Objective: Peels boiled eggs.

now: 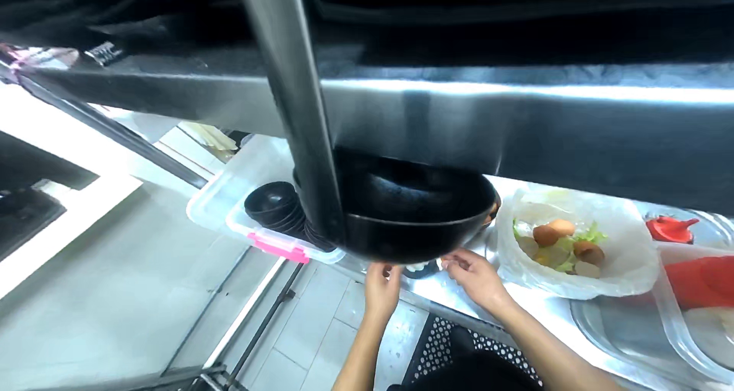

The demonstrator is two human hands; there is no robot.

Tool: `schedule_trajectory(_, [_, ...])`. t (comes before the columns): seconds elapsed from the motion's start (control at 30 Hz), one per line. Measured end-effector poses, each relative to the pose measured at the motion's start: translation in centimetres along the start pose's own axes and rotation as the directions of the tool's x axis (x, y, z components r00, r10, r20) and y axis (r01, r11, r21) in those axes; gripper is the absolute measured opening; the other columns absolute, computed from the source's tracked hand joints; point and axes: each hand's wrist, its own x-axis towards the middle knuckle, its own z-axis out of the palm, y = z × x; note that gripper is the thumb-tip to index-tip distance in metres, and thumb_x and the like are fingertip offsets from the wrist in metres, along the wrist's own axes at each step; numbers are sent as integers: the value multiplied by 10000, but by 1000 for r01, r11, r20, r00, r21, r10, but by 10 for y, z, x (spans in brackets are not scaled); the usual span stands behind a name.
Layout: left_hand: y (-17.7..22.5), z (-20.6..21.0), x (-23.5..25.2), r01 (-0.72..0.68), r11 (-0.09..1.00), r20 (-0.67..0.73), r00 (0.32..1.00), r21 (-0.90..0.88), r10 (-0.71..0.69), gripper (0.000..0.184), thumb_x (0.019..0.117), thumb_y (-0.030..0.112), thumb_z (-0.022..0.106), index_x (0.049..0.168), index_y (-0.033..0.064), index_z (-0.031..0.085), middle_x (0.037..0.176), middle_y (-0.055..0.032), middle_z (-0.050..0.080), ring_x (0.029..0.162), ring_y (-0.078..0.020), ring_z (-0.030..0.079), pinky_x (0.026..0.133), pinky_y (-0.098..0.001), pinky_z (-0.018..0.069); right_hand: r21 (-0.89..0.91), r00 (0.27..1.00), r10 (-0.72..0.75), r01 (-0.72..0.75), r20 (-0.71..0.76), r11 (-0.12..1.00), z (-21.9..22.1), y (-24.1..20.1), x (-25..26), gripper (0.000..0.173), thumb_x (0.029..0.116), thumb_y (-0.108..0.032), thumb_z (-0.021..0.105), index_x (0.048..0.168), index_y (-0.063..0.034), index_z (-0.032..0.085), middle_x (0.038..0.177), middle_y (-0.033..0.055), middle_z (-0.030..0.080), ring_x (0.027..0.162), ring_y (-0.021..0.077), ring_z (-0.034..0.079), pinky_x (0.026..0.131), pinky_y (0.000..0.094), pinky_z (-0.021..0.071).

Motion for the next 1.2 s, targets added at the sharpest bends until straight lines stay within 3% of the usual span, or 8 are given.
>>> schedule_trajectory(0.13, [30,-21,-15,244,636,168,969,-732,-179,424,1062,234,430,1411,18,534,1101,-162,683,841,-167,659,767,-311,564,103,992,-75,86,-103,991,-5,-35,-33,253,1005,-197,587,1203,-135,733,940,32,738,758,159,686,685,325,590])
schedule_trajectory(0.2, [42,-30,-23,296,395,275,955,-870,-110,469,1054,339,440,1415,63,557,1134,-194,672,866,-195,661,764,-319,555,32,938,-276,289,-210,957,-24,-62,-58,272,1010,-209,578,1221,-124,728,1008,9,749,787,138,708,701,320,622])
schedule_trajectory(0.3, [60,-39,-34,316,242,329,944,-917,14,453,1025,383,493,1335,94,653,1055,-165,685,866,-212,657,770,-335,547,-201,746,-531,494,-401,846,-77,-88,-87,270,1001,-199,591,1237,-152,711,1101,-53,745,844,68,708,728,279,626])
schedule_trajectory(0.47, [69,-53,-45,284,296,337,930,-912,147,482,1017,430,519,1323,87,665,1014,-151,687,868,-207,654,771,-334,546,-324,580,-537,436,-612,840,-148,-83,-84,235,1057,-128,492,1251,-35,585,1055,-22,686,734,39,640,668,233,573])
schedule_trajectory(0.57, [66,-50,-47,277,311,335,930,-909,149,478,1001,434,556,1319,99,674,1035,-144,698,879,-210,672,786,-348,568,-9,658,-329,440,-677,898,-146,-90,-88,241,1043,-142,504,1229,-162,654,1039,-43,727,717,64,667,635,245,592])
schedule_trajectory(0.73, [57,-42,-49,299,286,353,923,-910,157,486,1010,433,562,1316,72,673,1001,-150,694,848,-209,670,767,-344,569,183,704,-191,419,-684,889,-137,-83,-87,226,1047,-91,495,1157,-85,692,1038,57,736,715,116,684,653,286,613])
schedule_trajectory(1.03, [54,-34,-52,364,283,415,898,-887,148,486,1002,422,577,1311,58,668,1019,-166,685,851,-216,667,759,-341,566,-188,664,-290,222,-689,957,-137,-81,-92,167,1011,-69,600,1125,-75,721,936,59,753,668,151,696,617,316,621])
schedule_trajectory(1.2, [48,-40,-58,368,287,410,906,-885,102,476,986,411,602,1294,56,677,1037,-174,686,862,-214,671,754,-333,567,-363,734,-333,126,-592,923,-111,-99,-84,183,997,-110,622,1147,-118,727,874,5,743,661,114,697,603,312,626])
